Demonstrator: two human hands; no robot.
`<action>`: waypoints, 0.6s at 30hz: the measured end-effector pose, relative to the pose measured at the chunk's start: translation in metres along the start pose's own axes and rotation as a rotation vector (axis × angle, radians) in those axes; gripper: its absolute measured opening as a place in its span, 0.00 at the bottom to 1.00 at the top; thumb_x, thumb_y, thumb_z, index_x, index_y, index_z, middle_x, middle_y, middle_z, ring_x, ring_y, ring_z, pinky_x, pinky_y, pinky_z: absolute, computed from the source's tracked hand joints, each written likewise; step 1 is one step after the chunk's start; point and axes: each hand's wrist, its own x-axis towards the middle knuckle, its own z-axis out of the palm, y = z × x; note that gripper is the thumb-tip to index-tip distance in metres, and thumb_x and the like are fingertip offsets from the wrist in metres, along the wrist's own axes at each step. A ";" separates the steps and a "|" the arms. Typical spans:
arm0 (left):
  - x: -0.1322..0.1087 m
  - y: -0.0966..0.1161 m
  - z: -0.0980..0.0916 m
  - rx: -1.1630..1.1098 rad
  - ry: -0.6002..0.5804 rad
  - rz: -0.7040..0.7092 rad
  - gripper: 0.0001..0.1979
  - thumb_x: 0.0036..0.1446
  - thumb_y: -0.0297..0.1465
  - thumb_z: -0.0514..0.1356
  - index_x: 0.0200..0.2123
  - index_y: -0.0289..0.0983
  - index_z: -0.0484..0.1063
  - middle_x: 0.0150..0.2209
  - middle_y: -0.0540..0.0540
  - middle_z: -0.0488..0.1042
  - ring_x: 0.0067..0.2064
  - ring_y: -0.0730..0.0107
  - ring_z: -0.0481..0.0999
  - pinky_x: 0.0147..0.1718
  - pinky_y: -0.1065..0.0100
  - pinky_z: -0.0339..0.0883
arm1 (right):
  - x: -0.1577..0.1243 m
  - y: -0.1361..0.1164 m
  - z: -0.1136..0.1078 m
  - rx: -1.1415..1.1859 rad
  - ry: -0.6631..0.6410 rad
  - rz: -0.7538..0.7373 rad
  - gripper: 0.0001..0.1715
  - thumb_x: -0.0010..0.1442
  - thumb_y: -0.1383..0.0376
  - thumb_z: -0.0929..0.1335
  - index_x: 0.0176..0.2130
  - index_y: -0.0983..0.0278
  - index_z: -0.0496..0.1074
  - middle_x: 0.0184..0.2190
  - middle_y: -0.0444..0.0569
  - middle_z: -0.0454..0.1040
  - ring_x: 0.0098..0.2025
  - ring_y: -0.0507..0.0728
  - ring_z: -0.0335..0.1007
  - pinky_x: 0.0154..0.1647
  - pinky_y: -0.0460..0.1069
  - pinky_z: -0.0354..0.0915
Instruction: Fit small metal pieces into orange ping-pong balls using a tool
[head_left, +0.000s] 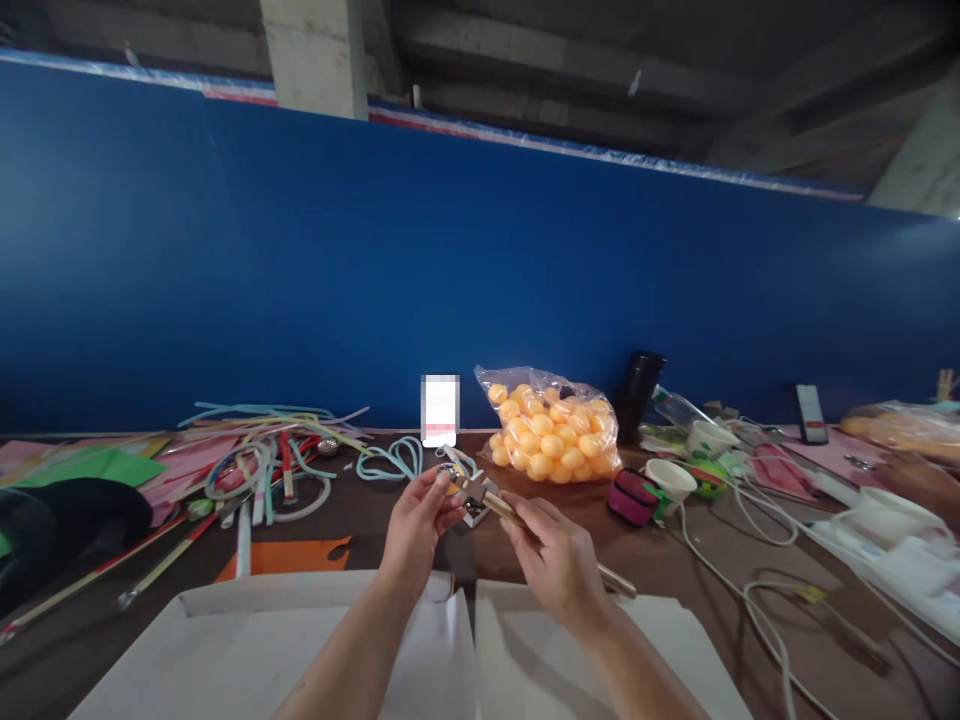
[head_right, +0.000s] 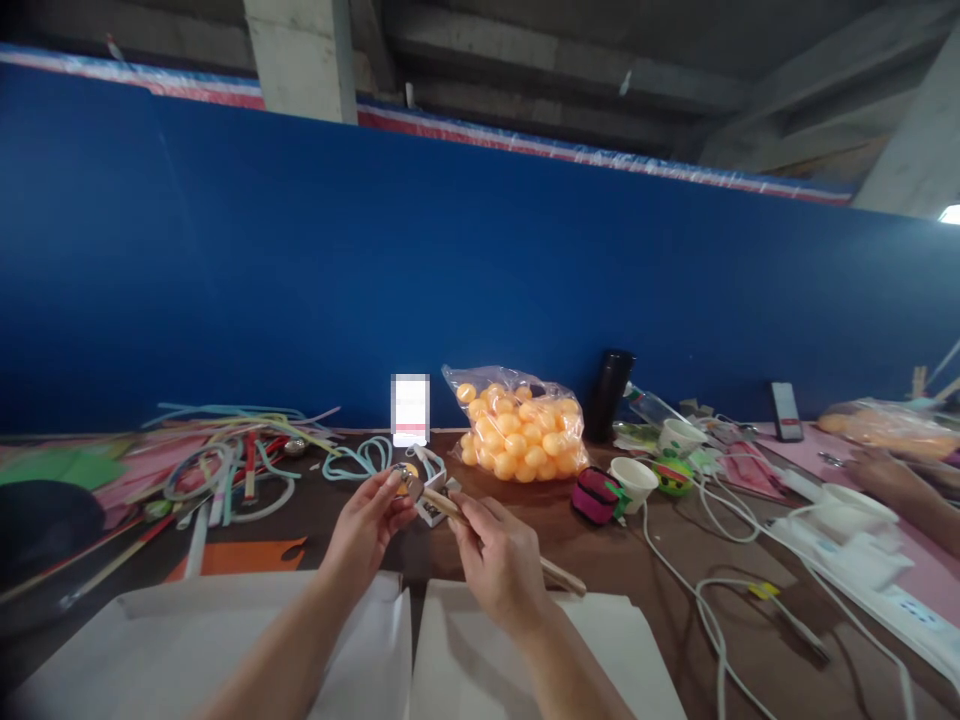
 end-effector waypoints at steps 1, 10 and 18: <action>0.000 0.000 0.000 -0.005 0.001 0.001 0.18 0.45 0.35 0.69 0.39 0.34 0.73 0.30 0.48 0.75 0.27 0.76 0.74 0.28 0.73 0.73 | 0.000 0.000 0.000 0.000 0.014 0.005 0.17 0.64 0.64 0.63 0.52 0.59 0.70 0.39 0.50 0.76 0.40 0.55 0.74 0.44 0.47 0.69; -0.004 0.000 0.001 -0.028 -0.044 0.003 0.18 0.45 0.35 0.68 0.40 0.35 0.73 0.32 0.47 0.76 0.28 0.75 0.76 0.29 0.72 0.73 | 0.000 -0.003 0.000 0.006 0.026 0.016 0.18 0.64 0.64 0.62 0.52 0.60 0.69 0.39 0.51 0.76 0.40 0.56 0.74 0.43 0.47 0.69; -0.004 0.001 0.000 -0.014 -0.052 0.008 0.19 0.47 0.35 0.67 0.42 0.34 0.73 0.32 0.47 0.75 0.28 0.75 0.75 0.29 0.72 0.73 | 0.000 0.000 -0.002 -0.001 0.024 0.020 0.18 0.64 0.65 0.63 0.53 0.60 0.69 0.40 0.51 0.75 0.40 0.56 0.73 0.44 0.48 0.69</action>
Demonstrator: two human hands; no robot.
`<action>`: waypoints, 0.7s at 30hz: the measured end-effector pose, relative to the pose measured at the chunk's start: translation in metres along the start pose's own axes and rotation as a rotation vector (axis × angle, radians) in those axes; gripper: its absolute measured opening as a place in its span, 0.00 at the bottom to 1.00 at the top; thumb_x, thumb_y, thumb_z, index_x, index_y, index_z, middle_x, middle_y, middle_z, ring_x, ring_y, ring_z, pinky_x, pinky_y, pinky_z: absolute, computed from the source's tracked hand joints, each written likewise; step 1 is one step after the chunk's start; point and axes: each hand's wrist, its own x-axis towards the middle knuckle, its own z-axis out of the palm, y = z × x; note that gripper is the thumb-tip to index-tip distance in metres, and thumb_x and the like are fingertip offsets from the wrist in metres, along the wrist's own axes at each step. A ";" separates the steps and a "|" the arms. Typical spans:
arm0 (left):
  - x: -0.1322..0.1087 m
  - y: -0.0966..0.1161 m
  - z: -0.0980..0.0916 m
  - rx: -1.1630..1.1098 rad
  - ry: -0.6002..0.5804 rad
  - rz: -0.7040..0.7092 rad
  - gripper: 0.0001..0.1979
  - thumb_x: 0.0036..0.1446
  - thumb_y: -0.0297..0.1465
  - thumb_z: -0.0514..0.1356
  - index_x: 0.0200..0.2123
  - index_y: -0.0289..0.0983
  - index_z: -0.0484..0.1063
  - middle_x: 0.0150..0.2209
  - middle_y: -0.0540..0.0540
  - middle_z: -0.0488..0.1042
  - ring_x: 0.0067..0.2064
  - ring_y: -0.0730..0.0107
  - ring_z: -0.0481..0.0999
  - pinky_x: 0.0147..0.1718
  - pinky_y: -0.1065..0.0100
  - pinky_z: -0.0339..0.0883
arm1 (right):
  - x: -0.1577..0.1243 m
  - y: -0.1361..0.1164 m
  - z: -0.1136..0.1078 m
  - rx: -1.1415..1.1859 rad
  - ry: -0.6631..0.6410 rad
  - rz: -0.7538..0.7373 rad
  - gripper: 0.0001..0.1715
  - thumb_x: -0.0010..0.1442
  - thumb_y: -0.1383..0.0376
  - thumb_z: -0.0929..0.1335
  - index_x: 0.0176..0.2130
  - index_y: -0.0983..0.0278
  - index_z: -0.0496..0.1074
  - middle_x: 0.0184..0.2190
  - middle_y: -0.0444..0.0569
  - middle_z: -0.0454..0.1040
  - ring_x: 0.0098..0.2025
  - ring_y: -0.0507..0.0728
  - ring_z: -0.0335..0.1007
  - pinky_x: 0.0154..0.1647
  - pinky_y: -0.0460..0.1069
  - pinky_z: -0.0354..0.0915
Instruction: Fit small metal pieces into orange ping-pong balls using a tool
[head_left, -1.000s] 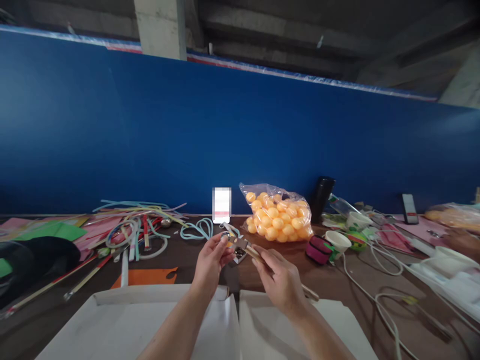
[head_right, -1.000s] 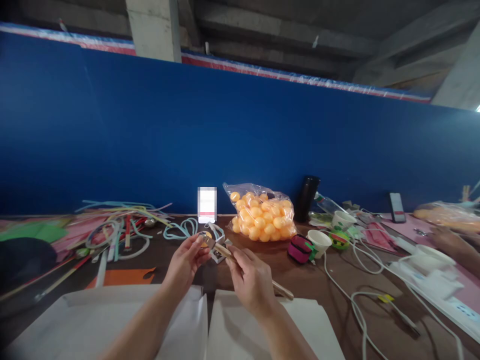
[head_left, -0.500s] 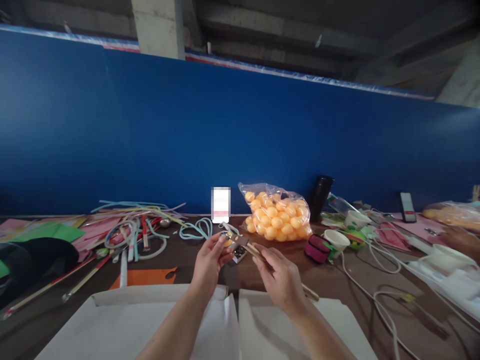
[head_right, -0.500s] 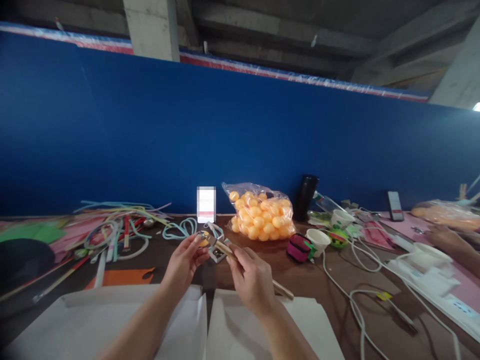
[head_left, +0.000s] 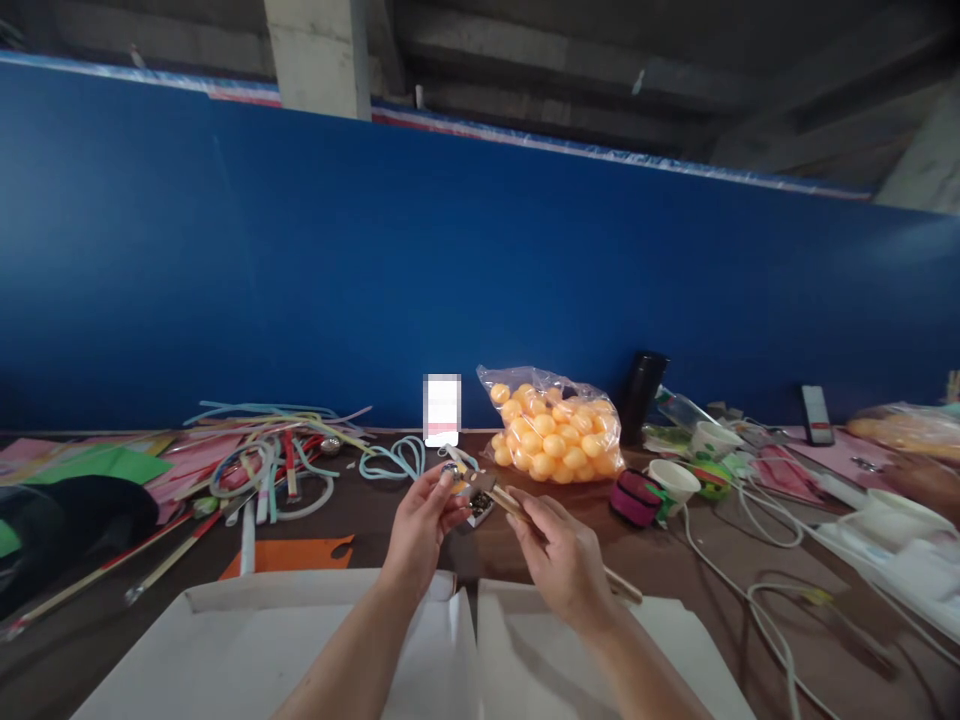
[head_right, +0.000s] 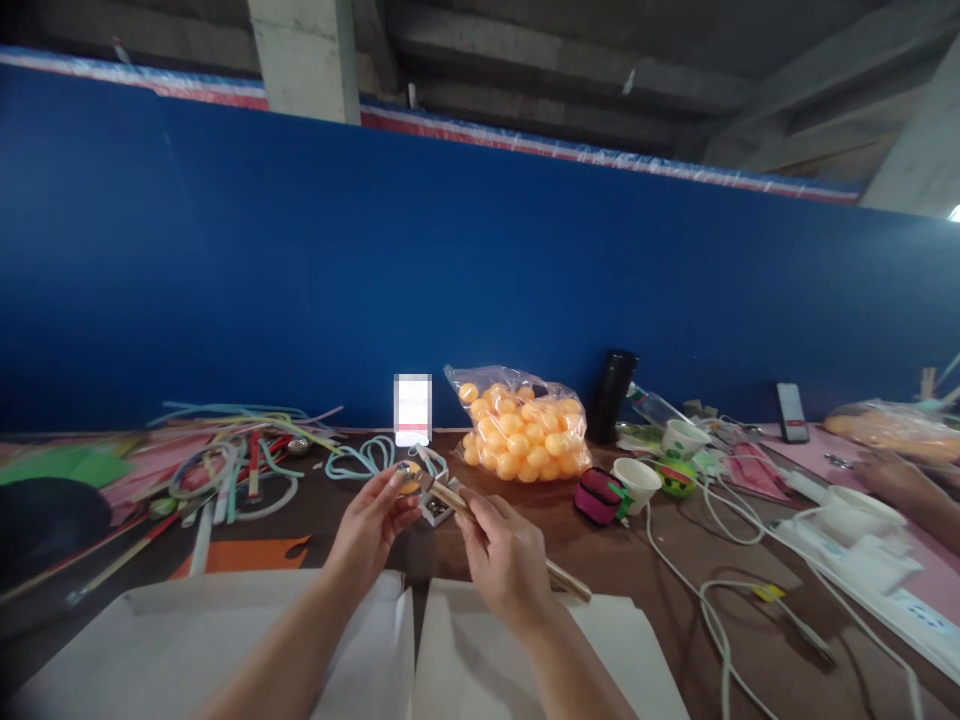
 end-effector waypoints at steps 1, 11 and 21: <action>0.000 0.000 0.000 -0.002 0.003 0.001 0.19 0.47 0.35 0.68 0.42 0.34 0.73 0.32 0.47 0.75 0.28 0.75 0.75 0.29 0.72 0.73 | 0.000 0.000 0.000 0.003 0.000 -0.004 0.18 0.64 0.65 0.63 0.53 0.60 0.68 0.40 0.51 0.75 0.40 0.55 0.73 0.44 0.48 0.69; 0.000 0.001 0.000 -0.012 0.028 -0.007 0.18 0.45 0.36 0.68 0.40 0.35 0.73 0.30 0.47 0.76 0.28 0.74 0.76 0.28 0.72 0.73 | 0.000 0.000 0.000 0.004 0.003 -0.028 0.18 0.64 0.65 0.63 0.53 0.60 0.69 0.39 0.51 0.76 0.40 0.56 0.74 0.43 0.48 0.69; 0.000 -0.001 -0.001 -0.048 0.044 -0.032 0.17 0.45 0.35 0.68 0.38 0.35 0.72 0.30 0.48 0.75 0.27 0.74 0.76 0.27 0.72 0.73 | 0.000 -0.001 0.000 0.035 -0.025 -0.014 0.18 0.64 0.65 0.62 0.53 0.60 0.69 0.40 0.52 0.76 0.41 0.56 0.73 0.44 0.49 0.69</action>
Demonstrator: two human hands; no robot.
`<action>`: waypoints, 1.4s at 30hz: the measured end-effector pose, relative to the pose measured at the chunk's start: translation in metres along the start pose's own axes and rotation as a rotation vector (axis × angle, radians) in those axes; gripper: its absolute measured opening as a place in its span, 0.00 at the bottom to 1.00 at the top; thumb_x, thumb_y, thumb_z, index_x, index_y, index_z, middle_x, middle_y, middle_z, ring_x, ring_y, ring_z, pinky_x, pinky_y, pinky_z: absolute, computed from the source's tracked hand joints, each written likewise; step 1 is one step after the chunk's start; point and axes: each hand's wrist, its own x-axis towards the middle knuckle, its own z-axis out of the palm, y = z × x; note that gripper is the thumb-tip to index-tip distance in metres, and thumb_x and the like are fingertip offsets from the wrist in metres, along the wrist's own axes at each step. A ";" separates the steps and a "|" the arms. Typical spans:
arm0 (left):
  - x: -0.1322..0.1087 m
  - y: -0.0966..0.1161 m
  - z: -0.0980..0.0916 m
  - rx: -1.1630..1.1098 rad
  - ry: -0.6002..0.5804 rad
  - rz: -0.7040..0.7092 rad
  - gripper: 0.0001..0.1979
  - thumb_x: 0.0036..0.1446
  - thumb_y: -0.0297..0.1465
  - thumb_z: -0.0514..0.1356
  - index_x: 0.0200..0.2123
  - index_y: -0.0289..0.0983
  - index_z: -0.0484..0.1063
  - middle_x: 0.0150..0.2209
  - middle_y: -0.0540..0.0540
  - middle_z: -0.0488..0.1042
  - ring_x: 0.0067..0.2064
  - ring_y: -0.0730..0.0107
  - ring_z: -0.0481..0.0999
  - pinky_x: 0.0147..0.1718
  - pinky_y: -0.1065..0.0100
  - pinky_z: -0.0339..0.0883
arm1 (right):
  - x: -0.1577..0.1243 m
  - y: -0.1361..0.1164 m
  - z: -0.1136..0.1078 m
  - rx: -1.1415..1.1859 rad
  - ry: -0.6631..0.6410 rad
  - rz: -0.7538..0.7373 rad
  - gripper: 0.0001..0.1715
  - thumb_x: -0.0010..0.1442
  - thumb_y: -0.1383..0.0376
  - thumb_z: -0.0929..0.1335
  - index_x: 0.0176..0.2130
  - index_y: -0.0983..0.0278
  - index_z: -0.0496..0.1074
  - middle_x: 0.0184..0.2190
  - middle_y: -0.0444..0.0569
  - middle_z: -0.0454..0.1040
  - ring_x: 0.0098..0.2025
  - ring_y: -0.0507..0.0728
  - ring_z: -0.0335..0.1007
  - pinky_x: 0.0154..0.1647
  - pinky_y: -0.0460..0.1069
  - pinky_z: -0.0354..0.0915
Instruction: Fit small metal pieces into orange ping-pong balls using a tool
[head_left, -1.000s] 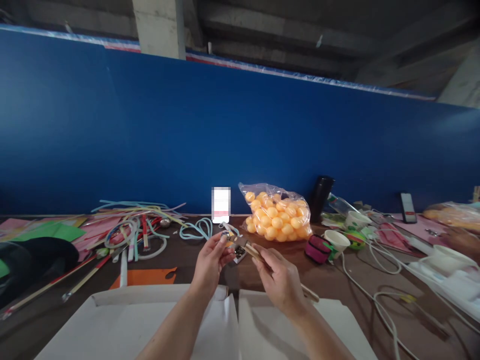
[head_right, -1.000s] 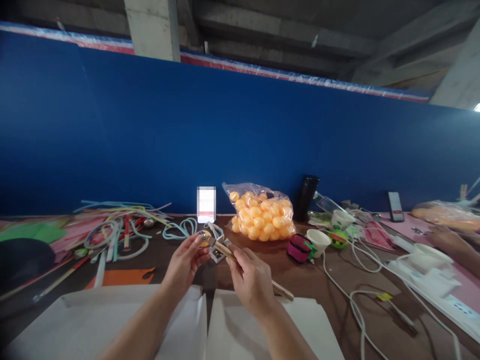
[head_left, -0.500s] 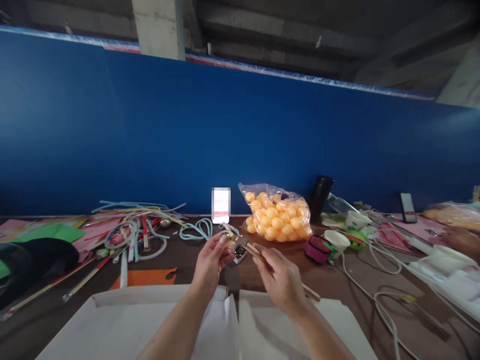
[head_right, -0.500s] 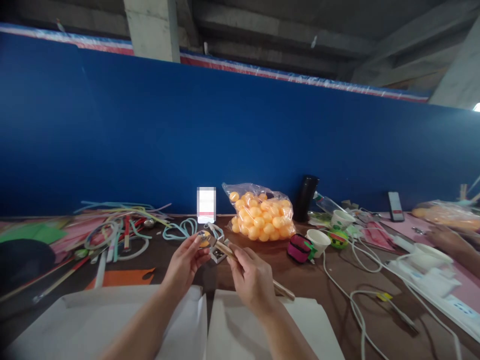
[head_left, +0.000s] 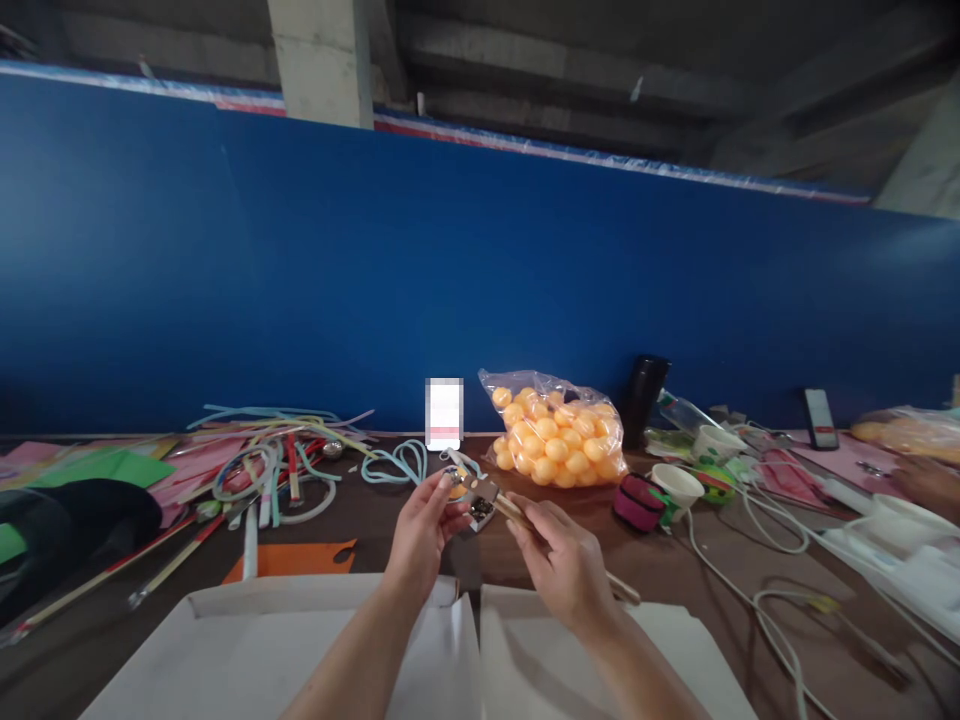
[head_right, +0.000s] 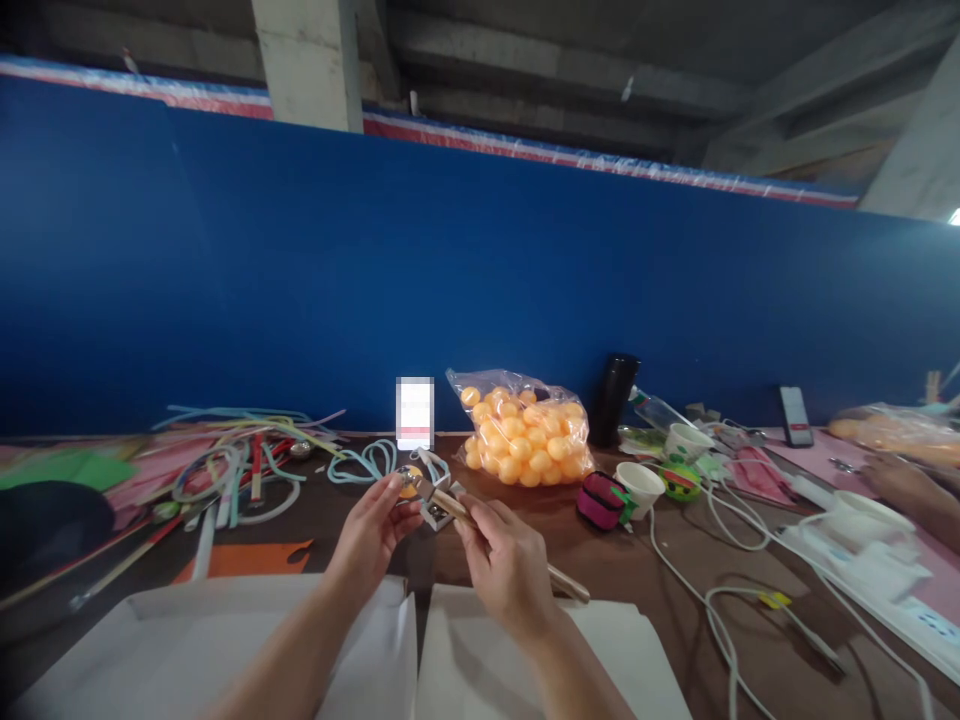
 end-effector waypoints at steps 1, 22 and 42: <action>0.000 0.000 0.000 0.000 -0.005 -0.005 0.17 0.45 0.35 0.68 0.38 0.35 0.72 0.30 0.48 0.75 0.27 0.74 0.76 0.27 0.72 0.73 | 0.000 0.000 0.000 -0.001 -0.006 0.001 0.18 0.64 0.65 0.63 0.52 0.60 0.69 0.40 0.51 0.76 0.41 0.56 0.73 0.44 0.49 0.69; -0.003 0.001 -0.001 -0.027 -0.098 -0.030 0.18 0.51 0.35 0.65 0.45 0.35 0.72 0.33 0.46 0.75 0.31 0.72 0.75 0.30 0.69 0.73 | 0.000 0.000 -0.002 0.010 0.019 0.004 0.18 0.63 0.65 0.63 0.52 0.60 0.70 0.40 0.52 0.76 0.41 0.56 0.74 0.42 0.48 0.70; 0.000 0.000 -0.001 0.003 -0.024 -0.011 0.20 0.48 0.35 0.67 0.44 0.35 0.73 0.31 0.47 0.75 0.28 0.75 0.74 0.28 0.72 0.73 | 0.000 0.003 0.001 0.000 -0.007 -0.015 0.18 0.64 0.66 0.63 0.53 0.59 0.68 0.40 0.50 0.75 0.41 0.55 0.73 0.45 0.48 0.68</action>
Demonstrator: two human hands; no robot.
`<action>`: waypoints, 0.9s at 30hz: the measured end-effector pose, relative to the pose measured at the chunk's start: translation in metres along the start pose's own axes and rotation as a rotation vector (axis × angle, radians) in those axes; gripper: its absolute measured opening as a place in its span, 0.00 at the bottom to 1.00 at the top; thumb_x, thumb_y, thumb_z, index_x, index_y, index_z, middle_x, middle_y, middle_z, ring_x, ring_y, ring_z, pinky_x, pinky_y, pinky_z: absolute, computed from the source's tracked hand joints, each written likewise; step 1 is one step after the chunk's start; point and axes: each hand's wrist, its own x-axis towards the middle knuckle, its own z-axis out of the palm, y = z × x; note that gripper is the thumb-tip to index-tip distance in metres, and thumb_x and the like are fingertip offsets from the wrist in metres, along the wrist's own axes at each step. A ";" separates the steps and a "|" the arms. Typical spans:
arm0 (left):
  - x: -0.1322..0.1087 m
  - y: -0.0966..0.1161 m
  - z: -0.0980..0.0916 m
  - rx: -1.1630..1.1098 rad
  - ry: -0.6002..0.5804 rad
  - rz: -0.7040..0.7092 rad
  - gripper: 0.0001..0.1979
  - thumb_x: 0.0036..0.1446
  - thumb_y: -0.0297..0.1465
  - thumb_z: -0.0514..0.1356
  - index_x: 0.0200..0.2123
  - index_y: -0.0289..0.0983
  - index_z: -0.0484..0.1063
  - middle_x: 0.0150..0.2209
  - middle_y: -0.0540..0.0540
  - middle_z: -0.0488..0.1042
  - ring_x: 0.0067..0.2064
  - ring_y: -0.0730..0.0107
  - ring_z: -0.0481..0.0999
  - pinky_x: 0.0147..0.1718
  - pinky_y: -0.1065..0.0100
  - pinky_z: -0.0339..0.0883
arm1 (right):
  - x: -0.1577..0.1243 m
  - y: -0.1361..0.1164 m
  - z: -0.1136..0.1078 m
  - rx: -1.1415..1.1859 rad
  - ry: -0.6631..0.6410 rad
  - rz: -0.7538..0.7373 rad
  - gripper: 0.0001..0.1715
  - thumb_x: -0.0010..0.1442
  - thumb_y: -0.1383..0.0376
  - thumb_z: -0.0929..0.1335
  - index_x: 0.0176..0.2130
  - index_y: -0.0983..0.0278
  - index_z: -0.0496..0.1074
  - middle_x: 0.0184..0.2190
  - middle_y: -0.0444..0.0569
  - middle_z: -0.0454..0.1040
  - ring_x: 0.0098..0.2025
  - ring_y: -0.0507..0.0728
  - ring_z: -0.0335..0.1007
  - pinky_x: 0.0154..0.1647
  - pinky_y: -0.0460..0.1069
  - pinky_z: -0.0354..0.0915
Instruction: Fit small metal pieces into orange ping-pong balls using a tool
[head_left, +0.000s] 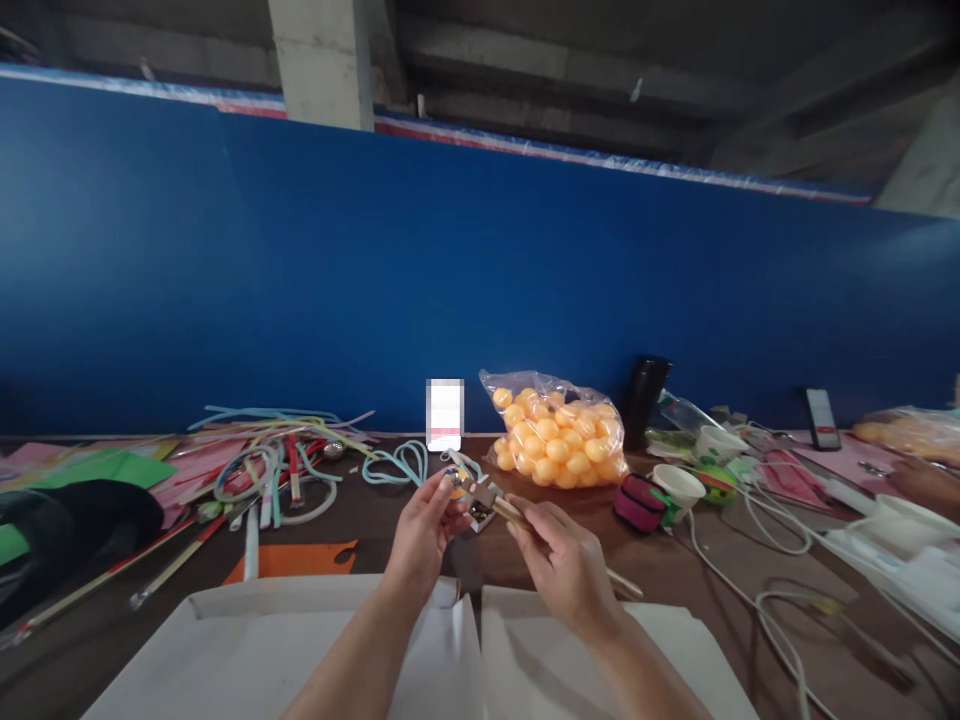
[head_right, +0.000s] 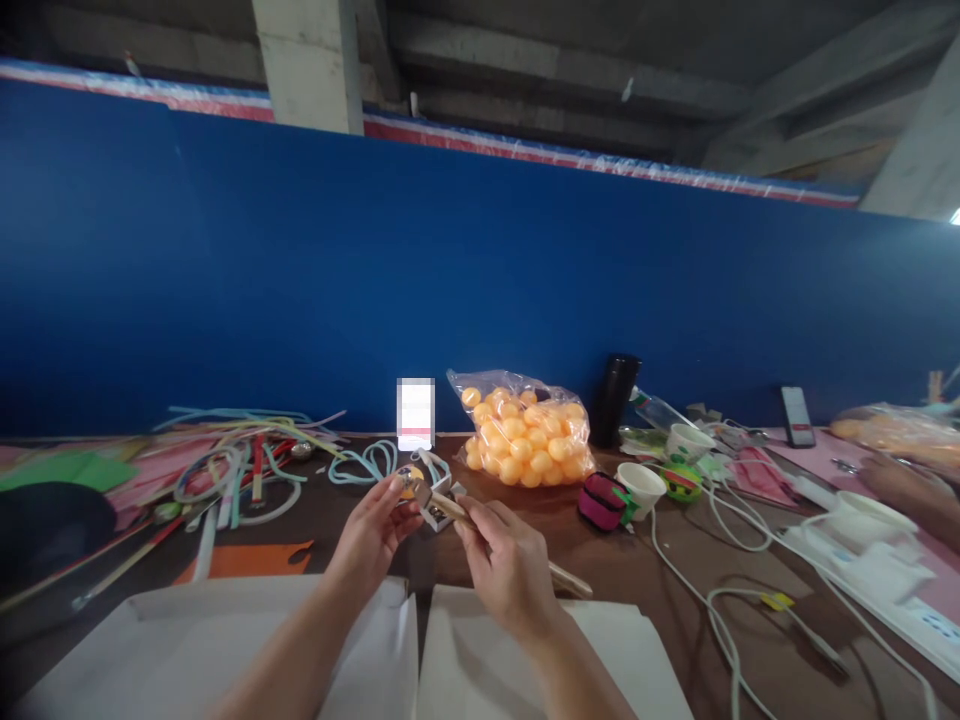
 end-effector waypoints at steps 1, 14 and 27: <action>0.000 0.000 0.000 -0.001 0.003 -0.004 0.19 0.48 0.36 0.67 0.43 0.35 0.73 0.30 0.47 0.75 0.28 0.75 0.74 0.28 0.72 0.73 | 0.000 0.000 0.000 -0.008 -0.002 -0.002 0.18 0.64 0.66 0.63 0.53 0.59 0.69 0.40 0.50 0.75 0.40 0.55 0.73 0.45 0.49 0.68; 0.001 0.000 -0.002 -0.059 0.031 0.003 0.16 0.46 0.35 0.68 0.38 0.34 0.72 0.31 0.48 0.75 0.28 0.75 0.75 0.28 0.72 0.72 | 0.000 -0.002 -0.001 0.029 -0.008 0.004 0.18 0.63 0.66 0.63 0.53 0.59 0.69 0.41 0.50 0.75 0.42 0.55 0.72 0.45 0.48 0.67; 0.001 0.000 0.001 -0.008 0.000 0.005 0.17 0.47 0.37 0.67 0.40 0.35 0.73 0.31 0.48 0.75 0.28 0.75 0.74 0.27 0.72 0.72 | 0.000 -0.001 0.001 0.008 -0.001 0.013 0.18 0.63 0.66 0.63 0.53 0.59 0.69 0.40 0.50 0.75 0.41 0.55 0.73 0.44 0.48 0.67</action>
